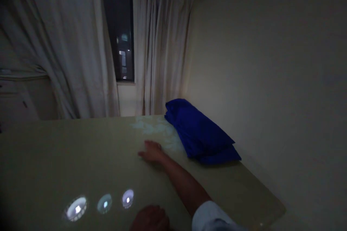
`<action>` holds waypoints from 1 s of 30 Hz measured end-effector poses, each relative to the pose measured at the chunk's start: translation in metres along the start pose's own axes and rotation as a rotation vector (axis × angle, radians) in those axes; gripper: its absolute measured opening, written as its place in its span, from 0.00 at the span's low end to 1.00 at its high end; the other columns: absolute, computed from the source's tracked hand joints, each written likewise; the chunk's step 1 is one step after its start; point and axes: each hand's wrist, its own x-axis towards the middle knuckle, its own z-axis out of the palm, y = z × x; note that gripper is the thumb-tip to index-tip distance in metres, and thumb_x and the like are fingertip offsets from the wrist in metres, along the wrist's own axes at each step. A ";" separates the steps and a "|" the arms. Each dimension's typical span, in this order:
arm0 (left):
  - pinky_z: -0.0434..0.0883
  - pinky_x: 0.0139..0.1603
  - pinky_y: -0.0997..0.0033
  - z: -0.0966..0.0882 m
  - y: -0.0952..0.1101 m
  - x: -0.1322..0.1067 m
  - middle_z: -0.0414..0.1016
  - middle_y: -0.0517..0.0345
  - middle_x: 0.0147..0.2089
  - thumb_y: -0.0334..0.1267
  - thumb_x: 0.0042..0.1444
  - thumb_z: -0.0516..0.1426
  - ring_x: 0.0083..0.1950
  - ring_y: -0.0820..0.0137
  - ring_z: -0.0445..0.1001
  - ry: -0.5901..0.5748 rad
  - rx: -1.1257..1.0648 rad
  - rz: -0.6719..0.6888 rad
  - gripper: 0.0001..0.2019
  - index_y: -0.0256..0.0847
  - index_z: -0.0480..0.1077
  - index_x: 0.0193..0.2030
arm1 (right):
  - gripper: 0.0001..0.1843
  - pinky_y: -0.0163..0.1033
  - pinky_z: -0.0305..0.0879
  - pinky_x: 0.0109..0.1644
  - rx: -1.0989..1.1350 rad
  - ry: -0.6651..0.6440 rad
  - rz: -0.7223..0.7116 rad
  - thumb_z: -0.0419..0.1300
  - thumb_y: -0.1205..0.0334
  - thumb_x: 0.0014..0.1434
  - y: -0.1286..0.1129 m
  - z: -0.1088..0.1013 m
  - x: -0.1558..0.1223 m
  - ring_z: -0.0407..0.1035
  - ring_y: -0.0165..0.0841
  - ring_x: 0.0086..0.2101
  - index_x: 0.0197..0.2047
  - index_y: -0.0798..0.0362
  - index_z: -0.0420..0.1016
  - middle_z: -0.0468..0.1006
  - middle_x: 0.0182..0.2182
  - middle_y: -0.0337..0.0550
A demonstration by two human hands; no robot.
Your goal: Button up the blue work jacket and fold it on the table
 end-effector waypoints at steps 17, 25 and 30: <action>0.59 0.31 0.72 -0.029 -0.026 -0.030 0.62 0.64 0.23 0.66 0.67 0.51 0.26 0.72 0.61 0.505 0.078 0.046 0.30 0.42 0.63 0.25 | 0.34 0.53 0.53 0.74 -0.044 0.086 -0.054 0.55 0.38 0.71 0.038 0.066 0.014 0.59 0.43 0.70 0.70 0.50 0.68 0.65 0.72 0.50; 0.58 0.31 0.73 -0.032 -0.024 -0.030 0.59 0.65 0.24 0.64 0.67 0.53 0.28 0.72 0.61 0.533 0.014 0.005 0.28 0.42 0.61 0.26 | 0.34 0.49 0.55 0.72 -0.060 0.221 0.012 0.60 0.39 0.69 0.033 0.065 0.013 0.62 0.43 0.67 0.69 0.51 0.69 0.69 0.70 0.51; 0.57 0.31 0.71 -0.029 -0.022 -0.026 0.58 0.65 0.23 0.64 0.68 0.51 0.27 0.71 0.59 0.536 0.058 0.044 0.30 0.42 0.59 0.24 | 0.38 0.55 0.42 0.75 -0.262 0.452 0.321 0.64 0.44 0.66 0.059 0.009 0.009 0.50 0.49 0.73 0.72 0.55 0.66 0.59 0.74 0.59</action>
